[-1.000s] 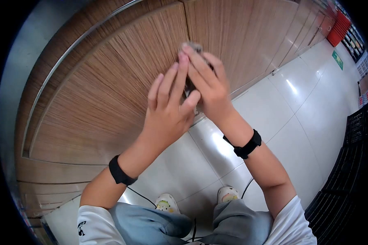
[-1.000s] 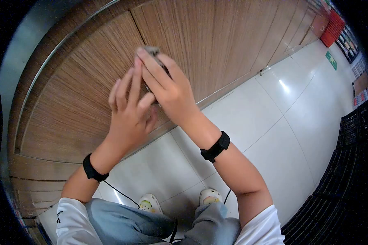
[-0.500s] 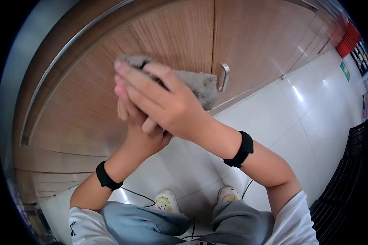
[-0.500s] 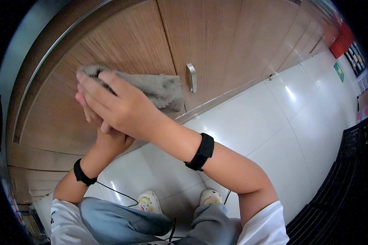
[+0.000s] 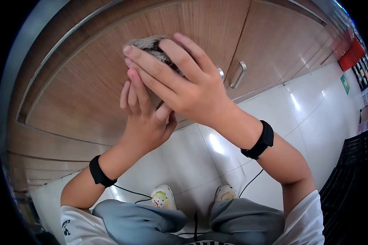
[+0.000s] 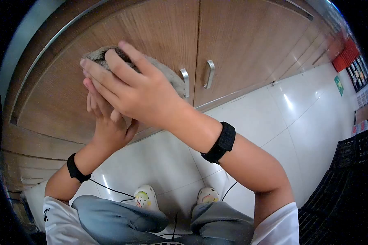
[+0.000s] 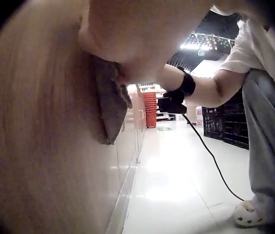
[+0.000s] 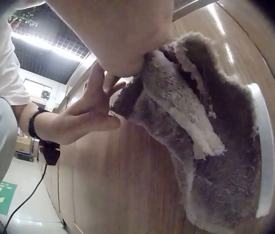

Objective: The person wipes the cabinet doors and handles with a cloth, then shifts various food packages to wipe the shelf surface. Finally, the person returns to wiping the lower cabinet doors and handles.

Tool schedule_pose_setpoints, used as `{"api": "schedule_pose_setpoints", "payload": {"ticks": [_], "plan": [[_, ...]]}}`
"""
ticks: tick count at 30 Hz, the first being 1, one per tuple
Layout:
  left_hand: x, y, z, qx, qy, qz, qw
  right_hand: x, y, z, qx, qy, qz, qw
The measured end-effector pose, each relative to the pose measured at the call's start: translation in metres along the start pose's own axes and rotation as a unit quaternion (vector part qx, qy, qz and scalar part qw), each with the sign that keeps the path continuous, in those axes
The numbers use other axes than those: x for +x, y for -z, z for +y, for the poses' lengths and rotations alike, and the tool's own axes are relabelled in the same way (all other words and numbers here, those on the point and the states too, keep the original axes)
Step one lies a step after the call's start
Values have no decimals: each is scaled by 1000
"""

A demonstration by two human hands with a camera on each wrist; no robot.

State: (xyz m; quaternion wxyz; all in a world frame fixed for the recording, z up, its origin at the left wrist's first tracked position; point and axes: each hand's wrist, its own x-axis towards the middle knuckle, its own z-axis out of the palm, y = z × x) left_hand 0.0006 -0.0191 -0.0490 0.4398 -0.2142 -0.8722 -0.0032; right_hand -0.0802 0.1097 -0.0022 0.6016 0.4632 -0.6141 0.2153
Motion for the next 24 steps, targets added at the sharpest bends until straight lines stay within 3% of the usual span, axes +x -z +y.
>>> {"api": "schedule_pose_setpoints", "payload": {"ticks": [4,7,10,19,21,24], "plan": [[-19,-6,-2,29,11,-46,998,-9,-8,-10,-29,-12,-18,999],[-35,-15,2,68,3,-144,987,-30,-11,-17,-7,-5,-47,999],[-55,-28,13,81,7,-165,983,-53,-17,-27,2,-1,-70,998],[-34,-17,3,94,-21,-31,995,-17,-1,-31,-7,-26,-76,997],[-42,-21,6,92,-22,-52,994,-20,6,-35,31,-76,-106,991],[-52,-27,9,92,-48,-82,991,-40,11,-34,56,-74,-147,985]]}}
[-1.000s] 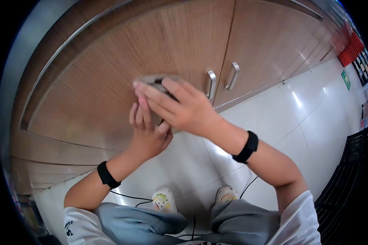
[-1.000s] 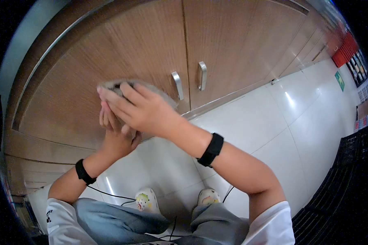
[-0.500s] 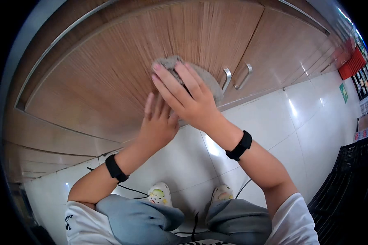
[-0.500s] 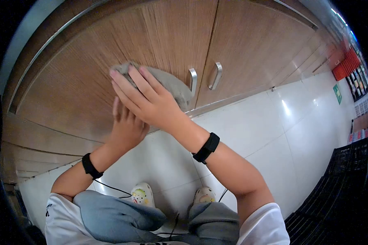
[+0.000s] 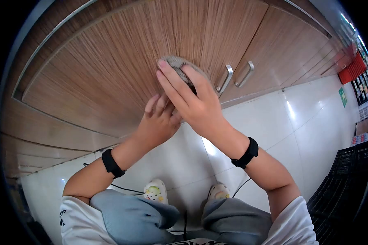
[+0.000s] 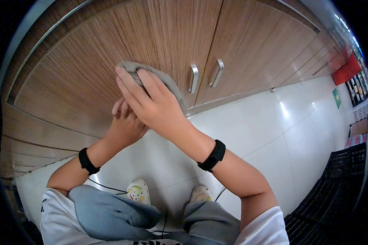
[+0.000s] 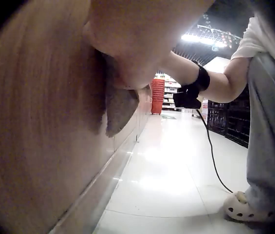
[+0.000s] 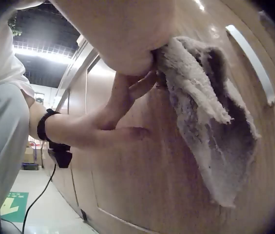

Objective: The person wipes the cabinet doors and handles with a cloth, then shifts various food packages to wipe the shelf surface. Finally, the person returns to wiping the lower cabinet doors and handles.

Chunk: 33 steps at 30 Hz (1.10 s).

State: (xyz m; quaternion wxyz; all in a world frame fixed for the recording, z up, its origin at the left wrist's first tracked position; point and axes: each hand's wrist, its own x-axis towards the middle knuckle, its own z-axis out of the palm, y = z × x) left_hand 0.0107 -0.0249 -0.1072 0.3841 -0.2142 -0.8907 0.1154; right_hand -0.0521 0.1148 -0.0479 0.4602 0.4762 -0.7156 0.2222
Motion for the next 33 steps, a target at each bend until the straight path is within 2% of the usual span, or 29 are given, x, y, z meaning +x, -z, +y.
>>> {"api": "schedule_pose_setpoints", "payload": {"ticks": [1,4,5,7,9,12,14,15,16,17,19,20,22,23,25,26,28,33], "plan": [[-2,-1,1,5,-20,-14,1000,-2,0,-1,0,2,0,1000],[2,4,-3,6,-8,-12,1000,5,4,-3,4,-14,-9,1000],[6,7,-5,5,-8,-13,1000,13,4,-3,3,-10,20,1000],[17,16,-10,-27,51,27,998,34,5,-1,3,-5,51,999],[23,25,-19,-3,52,21,998,53,0,3,5,56,136,989],[14,18,-25,4,66,12,998,59,-11,3,24,71,181,981],[-1,4,-22,-15,79,10,997,55,-12,-7,24,50,161,985],[-10,-3,-18,-62,93,-11,994,49,-11,-13,25,25,136,990],[-20,-9,-14,-110,106,-33,988,40,-14,-16,11,37,106,994],[-30,-14,-11,-110,104,-31,988,30,-19,-17,9,36,107,994],[-43,-19,-7,-62,68,-115,989,16,-27,-18,26,73,65,995],[-43,-18,-5,-60,66,-112,990,14,-29,-18,24,75,68,995],[-33,-11,-3,-97,110,-134,980,15,-27,-17,20,84,56,995],[-26,-7,-5,-97,105,-131,981,17,-25,-15,15,83,58,995],[-10,-1,-9,-136,145,-124,972,28,-16,-11,-14,91,61,994],[-5,-2,-10,-135,140,-124,973,34,-10,-9,-17,89,64,994],[5,-3,-16,-39,115,-92,988,44,-3,-2,-22,82,81,993],[39,3,-14,-45,63,-84,993,49,13,23,-30,36,117,992]]}}
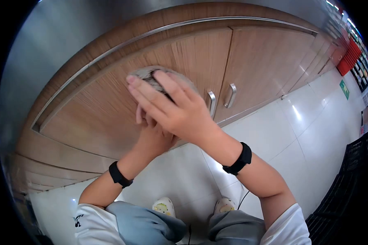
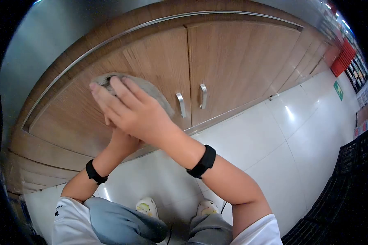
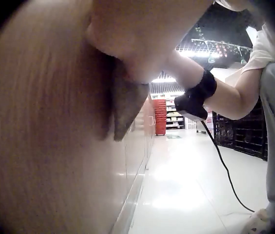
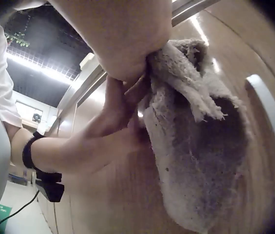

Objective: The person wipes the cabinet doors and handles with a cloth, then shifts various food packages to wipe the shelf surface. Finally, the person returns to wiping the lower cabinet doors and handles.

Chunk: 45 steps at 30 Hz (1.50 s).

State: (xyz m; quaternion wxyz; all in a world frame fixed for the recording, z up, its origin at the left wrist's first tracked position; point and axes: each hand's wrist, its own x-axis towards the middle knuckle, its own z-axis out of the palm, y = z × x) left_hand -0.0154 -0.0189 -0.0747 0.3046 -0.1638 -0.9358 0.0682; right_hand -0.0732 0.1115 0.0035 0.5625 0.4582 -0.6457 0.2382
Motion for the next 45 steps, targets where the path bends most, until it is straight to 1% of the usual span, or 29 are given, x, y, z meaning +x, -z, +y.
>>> {"api": "schedule_pose_setpoints", "payload": {"ticks": [1,2,4,5,6,8,10,12,16,18,20,22,23,24,25,27,28,30,31,33,34,36,37,38,40,41,42,44,45], "plan": [[10,3,5,4,-20,11,1000,-1,5,8,-4,-12,0,1000],[21,1,10,3,-23,12,1000,-5,9,18,-7,-13,0,1000],[48,-3,20,-43,-81,156,984,-16,13,41,-41,-17,-2,999],[55,3,26,-24,-91,107,990,-20,18,49,-58,-37,-6,998],[63,7,32,-29,-94,106,990,-23,21,57,-62,-41,-10,997],[77,11,42,-25,-94,77,992,-30,25,71,-110,-97,12,989],[85,9,50,-29,-99,71,992,-36,27,79,-131,-103,12,986],[90,5,55,-60,-101,62,991,-40,28,82,-104,-135,17,985],[91,-3,64,-59,-115,53,990,-59,33,88,-89,-151,10,984],[88,-5,68,-33,-148,25,988,-75,37,85,-30,-207,-13,978],[78,-11,72,-61,-155,11,986,-93,36,76,-43,-205,-35,977],[66,-18,75,-60,-162,-25,985,-100,40,70,-56,-203,-57,976],[61,-23,75,-79,-165,-37,983,-101,42,67,-63,-194,-81,976],[59,-25,77,-82,-166,-38,982,-101,45,65,-71,-185,-105,975],[58,-26,78,-98,-166,-35,981,-101,48,65,-73,-186,-106,974],[61,-25,79,-112,-166,-30,979,-99,50,69,2,-198,-74,977],[66,-24,80,-117,-163,-18,980,-99,50,74,2,-198,-74,977],[74,-19,80,-122,-161,-8,979,-95,46,85,92,-202,-11,975],[79,-14,79,-119,-154,4,981,-92,46,87,93,-205,-10,974],[84,-10,75,-105,-140,30,984,-82,49,90,112,-214,36,970],[85,-7,72,-106,-141,26,984,-76,52,93,112,-218,35,969],[86,0,64,-97,-108,35,989,-65,59,101,61,-205,59,975],[85,1,60,-98,-84,30,991,-63,63,106,61,-189,81,977],[82,-1,55,-100,-86,26,991,-64,67,109,60,-194,81,976],[78,-4,47,-104,-117,57,986,-70,76,113,48,-171,107,978],[76,-2,47,-115,-107,49,986,-78,76,113,61,-169,118,977],[75,-2,46,-118,-107,46,986,-87,78,111,60,-173,116,976],[76,-7,41,-110,-123,75,983,-106,80,104,32,-175,72,981],[77,-9,39,-113,-123,72,983,-117,78,102,54,-186,60,979]]}}
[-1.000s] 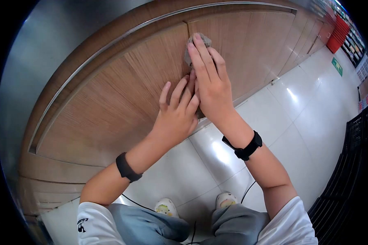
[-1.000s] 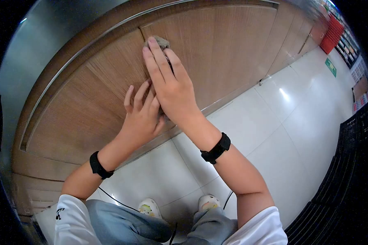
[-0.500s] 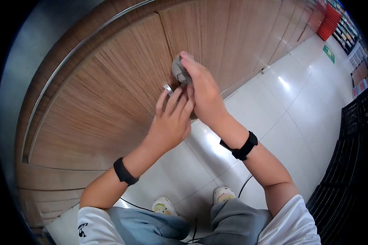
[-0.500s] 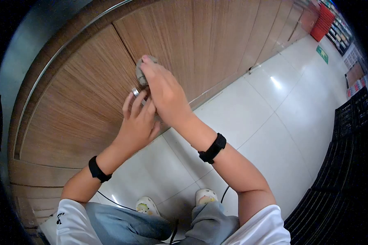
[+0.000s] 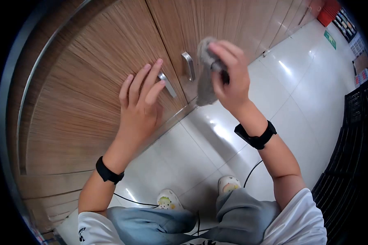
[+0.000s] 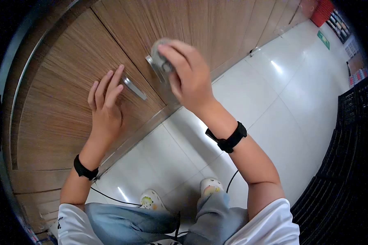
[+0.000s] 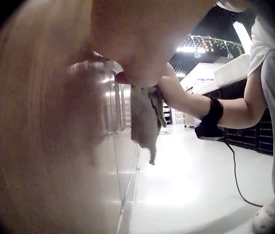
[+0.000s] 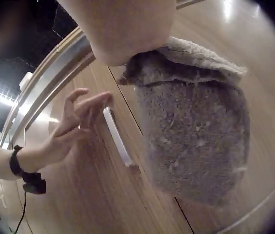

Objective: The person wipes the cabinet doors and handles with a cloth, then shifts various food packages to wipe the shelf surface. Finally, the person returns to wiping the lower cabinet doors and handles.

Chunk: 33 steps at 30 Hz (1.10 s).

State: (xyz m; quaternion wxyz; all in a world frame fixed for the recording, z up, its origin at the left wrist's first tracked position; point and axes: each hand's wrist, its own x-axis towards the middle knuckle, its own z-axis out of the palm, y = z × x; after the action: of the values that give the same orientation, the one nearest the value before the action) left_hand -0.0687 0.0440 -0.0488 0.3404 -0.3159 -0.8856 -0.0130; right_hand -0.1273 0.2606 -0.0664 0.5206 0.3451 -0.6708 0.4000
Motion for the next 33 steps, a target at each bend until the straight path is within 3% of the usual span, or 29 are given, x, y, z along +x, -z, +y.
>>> {"api": "schedule_pose_setpoints", "payload": {"ticks": [7,11,15,17,21,26,30,32,33], "plan": [[-4,-3,-5,4,-16,24,1000,-40,-11,-5,24,31,-99,994],[-15,-4,-15,-44,-45,69,996,-29,-26,-15,22,70,-81,994],[-24,-5,-15,-30,-51,69,996,-20,-41,-27,44,57,-94,993],[-24,-4,-16,-35,-65,94,993,-19,-46,-33,63,-9,-138,988],[-28,-10,-21,-32,-77,97,992,-14,-39,-39,42,-5,-183,982],[-26,-13,-21,23,-73,105,992,-14,-48,-34,32,107,-189,976],[-25,-17,-25,24,-81,118,989,-56,-53,-25,-4,123,-190,974],[-27,-17,-25,19,-78,121,989,-85,-46,-20,22,89,-302,949],[-28,-17,-25,22,-80,119,989,-102,-43,-16,23,88,-305,948]]}}
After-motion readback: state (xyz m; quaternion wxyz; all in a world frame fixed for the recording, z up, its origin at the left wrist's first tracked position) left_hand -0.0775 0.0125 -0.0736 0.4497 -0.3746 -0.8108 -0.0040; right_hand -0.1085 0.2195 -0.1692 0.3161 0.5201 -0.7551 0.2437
